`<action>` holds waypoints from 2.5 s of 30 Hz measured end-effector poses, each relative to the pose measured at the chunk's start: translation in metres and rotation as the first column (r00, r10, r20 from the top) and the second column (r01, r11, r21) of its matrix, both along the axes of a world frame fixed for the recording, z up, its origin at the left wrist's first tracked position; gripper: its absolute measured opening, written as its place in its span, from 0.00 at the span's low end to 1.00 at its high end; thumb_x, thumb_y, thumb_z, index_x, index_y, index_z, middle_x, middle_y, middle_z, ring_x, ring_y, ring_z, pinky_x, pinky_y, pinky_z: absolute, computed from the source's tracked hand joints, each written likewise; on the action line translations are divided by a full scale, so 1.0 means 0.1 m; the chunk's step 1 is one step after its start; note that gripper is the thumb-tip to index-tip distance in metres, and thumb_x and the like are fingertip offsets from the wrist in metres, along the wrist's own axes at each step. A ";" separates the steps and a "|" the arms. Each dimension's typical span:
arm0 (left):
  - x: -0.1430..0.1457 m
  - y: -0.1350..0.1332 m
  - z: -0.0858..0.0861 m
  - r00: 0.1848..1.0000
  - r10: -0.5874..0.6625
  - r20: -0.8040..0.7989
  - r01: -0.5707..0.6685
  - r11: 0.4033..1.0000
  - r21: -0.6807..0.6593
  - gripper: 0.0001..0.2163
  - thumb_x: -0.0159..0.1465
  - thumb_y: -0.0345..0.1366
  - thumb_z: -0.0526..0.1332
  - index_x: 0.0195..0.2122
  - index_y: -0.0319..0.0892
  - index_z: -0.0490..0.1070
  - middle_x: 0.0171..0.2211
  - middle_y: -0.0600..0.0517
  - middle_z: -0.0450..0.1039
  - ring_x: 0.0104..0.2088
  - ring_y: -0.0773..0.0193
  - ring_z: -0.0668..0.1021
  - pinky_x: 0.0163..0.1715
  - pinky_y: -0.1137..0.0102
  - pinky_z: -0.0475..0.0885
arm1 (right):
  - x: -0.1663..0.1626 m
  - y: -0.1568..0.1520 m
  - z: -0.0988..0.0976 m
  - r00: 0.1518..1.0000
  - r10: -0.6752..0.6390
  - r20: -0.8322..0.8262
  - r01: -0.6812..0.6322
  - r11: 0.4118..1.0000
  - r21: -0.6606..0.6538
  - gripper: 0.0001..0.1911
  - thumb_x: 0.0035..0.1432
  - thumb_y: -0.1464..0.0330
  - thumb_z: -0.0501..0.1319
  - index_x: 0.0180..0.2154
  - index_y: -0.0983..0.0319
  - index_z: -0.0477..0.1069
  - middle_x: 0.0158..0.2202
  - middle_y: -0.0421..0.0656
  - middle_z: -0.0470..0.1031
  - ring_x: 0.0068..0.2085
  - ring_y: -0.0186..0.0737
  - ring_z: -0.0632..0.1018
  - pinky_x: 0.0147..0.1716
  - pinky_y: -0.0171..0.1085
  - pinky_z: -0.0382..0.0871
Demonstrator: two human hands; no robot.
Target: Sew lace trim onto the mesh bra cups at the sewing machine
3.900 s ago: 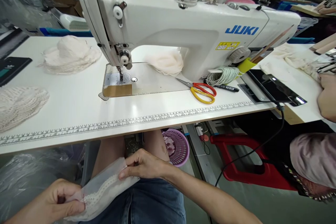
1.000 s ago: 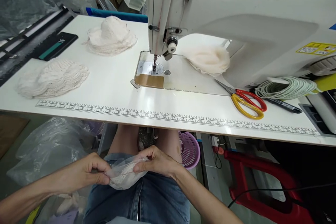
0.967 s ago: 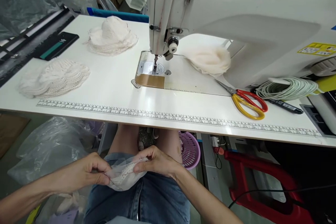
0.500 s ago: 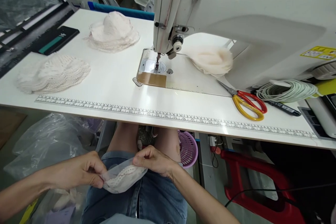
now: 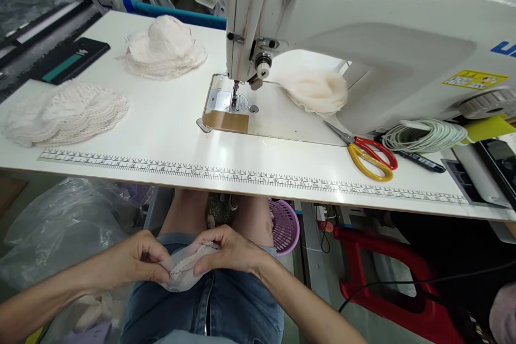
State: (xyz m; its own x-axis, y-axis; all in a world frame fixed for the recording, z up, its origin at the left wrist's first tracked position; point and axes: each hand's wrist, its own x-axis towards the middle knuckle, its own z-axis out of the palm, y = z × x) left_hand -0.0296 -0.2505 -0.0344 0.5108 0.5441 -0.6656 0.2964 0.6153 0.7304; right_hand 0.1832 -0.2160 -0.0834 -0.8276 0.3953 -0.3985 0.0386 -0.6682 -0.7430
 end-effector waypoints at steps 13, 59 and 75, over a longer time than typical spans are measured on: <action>-0.06 0.00 0.13 0.997 -0.082 -0.002 0.082 0.996 0.016 0.07 0.56 0.34 0.63 0.27 0.44 0.81 0.19 0.57 0.71 0.22 0.70 0.63 0.25 0.76 0.57 | -0.03 0.02 0.10 0.999 0.049 0.021 -0.051 0.985 0.162 0.17 0.40 0.60 0.71 0.27 0.67 0.75 0.24 0.37 0.69 0.25 0.28 0.67 0.27 0.29 0.61; 0.13 -0.08 0.05 0.950 -0.098 -0.296 0.158 0.970 0.185 0.15 0.54 0.37 0.60 0.15 0.40 0.57 0.16 0.59 0.49 0.20 0.72 0.54 0.20 0.73 0.46 | 0.04 -0.06 0.18 0.974 0.077 0.214 -0.182 0.828 0.530 0.19 0.47 0.55 0.67 0.33 0.65 0.71 0.22 0.35 0.63 0.25 0.29 0.63 0.24 0.28 0.54; 0.17 -0.07 0.12 0.924 -0.101 -0.370 0.164 0.976 0.141 0.10 0.52 0.38 0.60 0.17 0.40 0.65 0.14 0.60 0.54 0.18 0.71 0.58 0.18 0.75 0.50 | 0.02 -0.10 0.24 0.968 0.101 0.230 -0.218 0.794 0.567 0.22 0.44 0.54 0.68 0.34 0.64 0.68 0.24 0.34 0.61 0.25 0.28 0.62 0.22 0.28 0.52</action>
State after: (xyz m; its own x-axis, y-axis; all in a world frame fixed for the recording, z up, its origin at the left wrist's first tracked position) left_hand -0.0129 -0.2574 -0.0224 0.3299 0.6066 -0.7233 0.6276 0.4314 0.6480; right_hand 0.1855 -0.2257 -0.0590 -0.8372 0.4688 -0.2816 0.2763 -0.0819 -0.9576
